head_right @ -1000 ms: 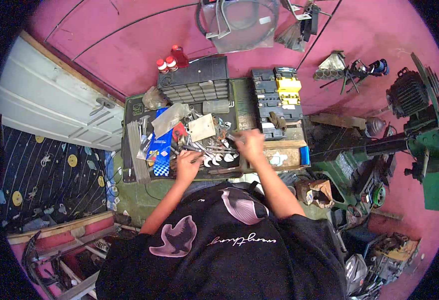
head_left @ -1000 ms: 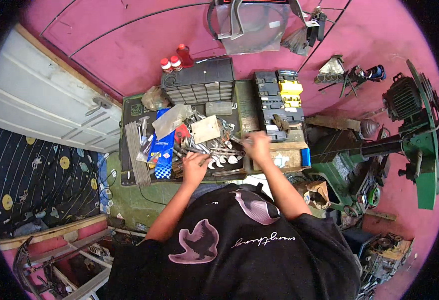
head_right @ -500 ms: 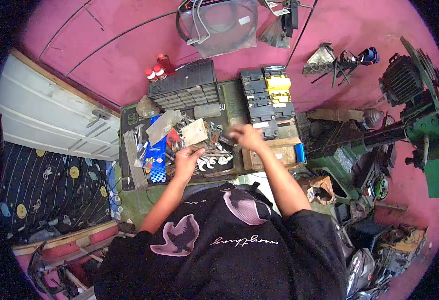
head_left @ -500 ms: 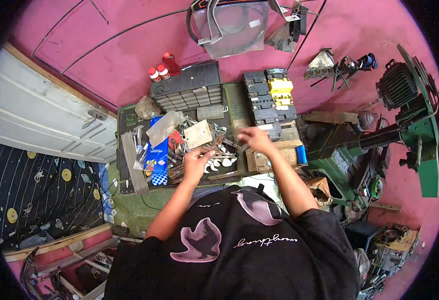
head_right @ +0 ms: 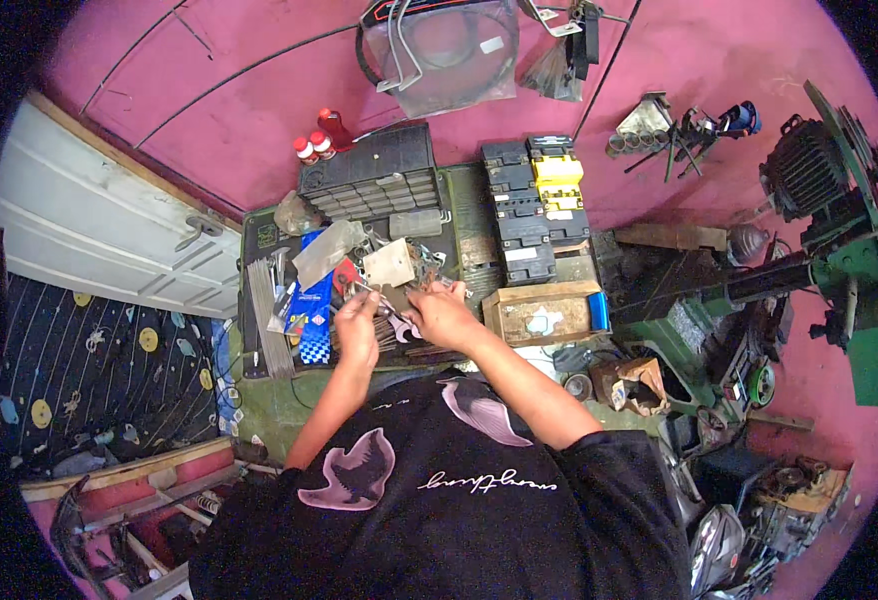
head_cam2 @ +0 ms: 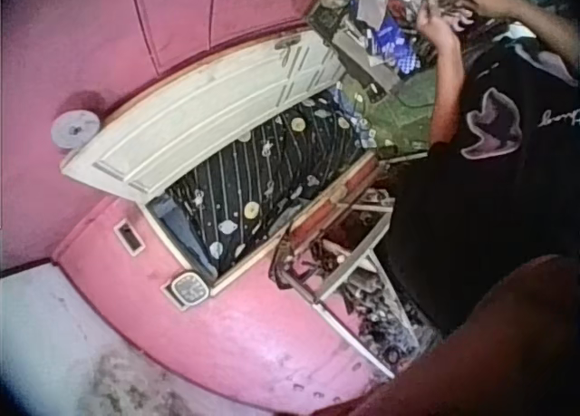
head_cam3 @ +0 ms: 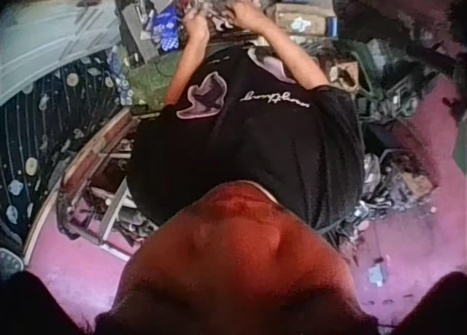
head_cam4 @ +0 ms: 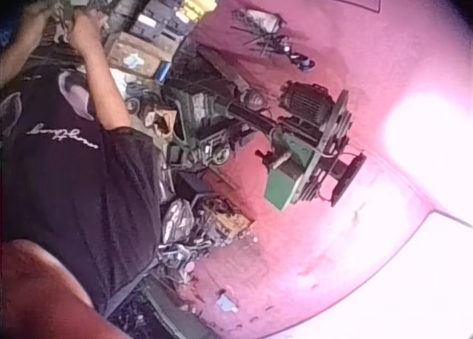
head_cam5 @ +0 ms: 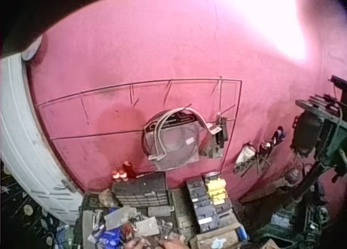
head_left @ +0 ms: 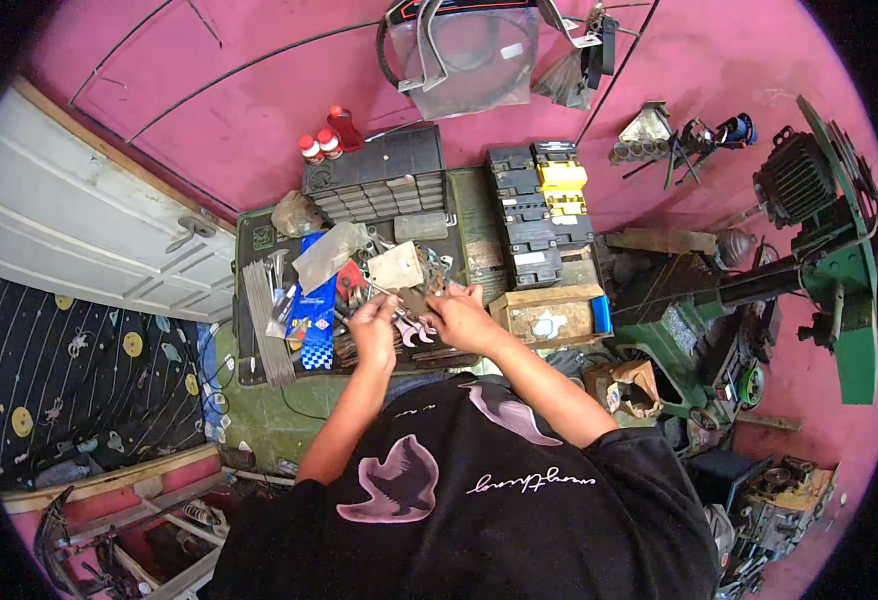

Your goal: The person places a face shield on a wall rack, then repeatedly picks up thin metal rods from a cluttered workbench, aligns them, and stacks them into a neat pile. The person handles the rods one by one or in small groups throughout the clip.

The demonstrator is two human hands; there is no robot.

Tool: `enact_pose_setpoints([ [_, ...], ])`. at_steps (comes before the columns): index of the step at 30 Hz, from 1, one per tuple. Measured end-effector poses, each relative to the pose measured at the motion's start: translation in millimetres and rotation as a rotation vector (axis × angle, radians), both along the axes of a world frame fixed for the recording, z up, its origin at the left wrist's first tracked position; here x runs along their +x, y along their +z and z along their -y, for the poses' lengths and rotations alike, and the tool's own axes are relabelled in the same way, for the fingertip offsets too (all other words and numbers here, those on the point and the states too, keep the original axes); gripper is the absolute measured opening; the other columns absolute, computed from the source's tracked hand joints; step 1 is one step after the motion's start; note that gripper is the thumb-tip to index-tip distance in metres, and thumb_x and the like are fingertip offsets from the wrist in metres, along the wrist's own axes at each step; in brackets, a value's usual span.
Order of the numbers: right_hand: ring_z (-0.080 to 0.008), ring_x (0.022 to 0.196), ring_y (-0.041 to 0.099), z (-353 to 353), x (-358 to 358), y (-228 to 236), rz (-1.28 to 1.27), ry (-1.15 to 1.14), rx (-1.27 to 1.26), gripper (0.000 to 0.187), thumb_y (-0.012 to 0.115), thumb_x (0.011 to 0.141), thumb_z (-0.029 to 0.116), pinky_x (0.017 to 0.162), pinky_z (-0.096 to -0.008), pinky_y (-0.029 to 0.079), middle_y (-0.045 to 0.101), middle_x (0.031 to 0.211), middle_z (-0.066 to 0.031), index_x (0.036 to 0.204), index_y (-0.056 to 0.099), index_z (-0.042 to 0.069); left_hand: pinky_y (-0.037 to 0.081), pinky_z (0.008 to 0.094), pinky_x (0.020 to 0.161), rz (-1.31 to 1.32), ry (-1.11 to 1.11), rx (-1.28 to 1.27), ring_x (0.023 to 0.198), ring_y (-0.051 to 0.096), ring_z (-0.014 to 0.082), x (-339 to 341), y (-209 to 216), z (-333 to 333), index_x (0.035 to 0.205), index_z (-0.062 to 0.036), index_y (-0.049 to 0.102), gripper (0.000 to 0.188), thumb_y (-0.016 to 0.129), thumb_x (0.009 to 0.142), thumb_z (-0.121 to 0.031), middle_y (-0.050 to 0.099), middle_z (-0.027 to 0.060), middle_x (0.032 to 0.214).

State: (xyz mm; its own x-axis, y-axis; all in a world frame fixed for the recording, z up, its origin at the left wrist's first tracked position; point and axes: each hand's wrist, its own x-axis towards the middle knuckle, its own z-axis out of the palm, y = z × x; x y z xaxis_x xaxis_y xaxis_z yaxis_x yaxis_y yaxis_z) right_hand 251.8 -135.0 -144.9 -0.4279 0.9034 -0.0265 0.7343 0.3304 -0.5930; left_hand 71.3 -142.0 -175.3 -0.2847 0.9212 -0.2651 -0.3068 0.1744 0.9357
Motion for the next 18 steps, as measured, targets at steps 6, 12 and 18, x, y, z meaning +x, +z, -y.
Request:
enact_pose_setpoints([
  [6, -0.0302, 0.105, 0.058, -0.6, 30.4, 7.5, 0.133, 0.219, -0.275, 0.024, 0.059, 0.097, 0.033, 0.092, -0.0506, 0.030, 0.067, 0.094, -0.0136, 0.106, 0.068, 0.012, 0.046, 0.0258, 0.079, -0.034, 0.251, -0.127, 0.085, 0.060, 0.0103, -27.4, 5.1, -14.4, 0.106, 0.0019, 0.073, 0.016, 0.069, 0.094, -0.008, 0.071, 0.0034, 0.096],
  [12, -0.0304, 0.095, 0.070, 7.1, 68.8, -1.0, -0.297, -0.026, -0.490, 0.031, 0.065, 0.095, 0.030, 0.083, -0.0435, 0.050, 0.073, 0.105, -0.0166, 0.115, 0.071, 0.007, 0.048, 0.0269, 0.083, -0.082, -0.067, 0.198, 0.090, 0.063, 0.0101, -104.5, 42.3, -31.0, 0.108, 0.0021, 0.072, 0.017, 0.063, 0.097, -0.007, 0.072, 0.0043, 0.100],
  [18, -0.0172, 0.087, 0.069, -7.6, 9.5, 5.5, -0.640, 0.083, -0.302, 0.029, 0.069, 0.095, 0.027, 0.077, -0.0351, 0.053, 0.074, 0.092, -0.0139, 0.112, 0.071, 0.004, 0.049, 0.0280, 0.087, -0.117, -0.293, 0.169, 0.092, 0.065, 0.0118, -36.7, 50.3, -15.7, 0.110, 0.0016, 0.073, 0.019, 0.062, 0.096, -0.005, 0.073, 0.0043, 0.101],
])
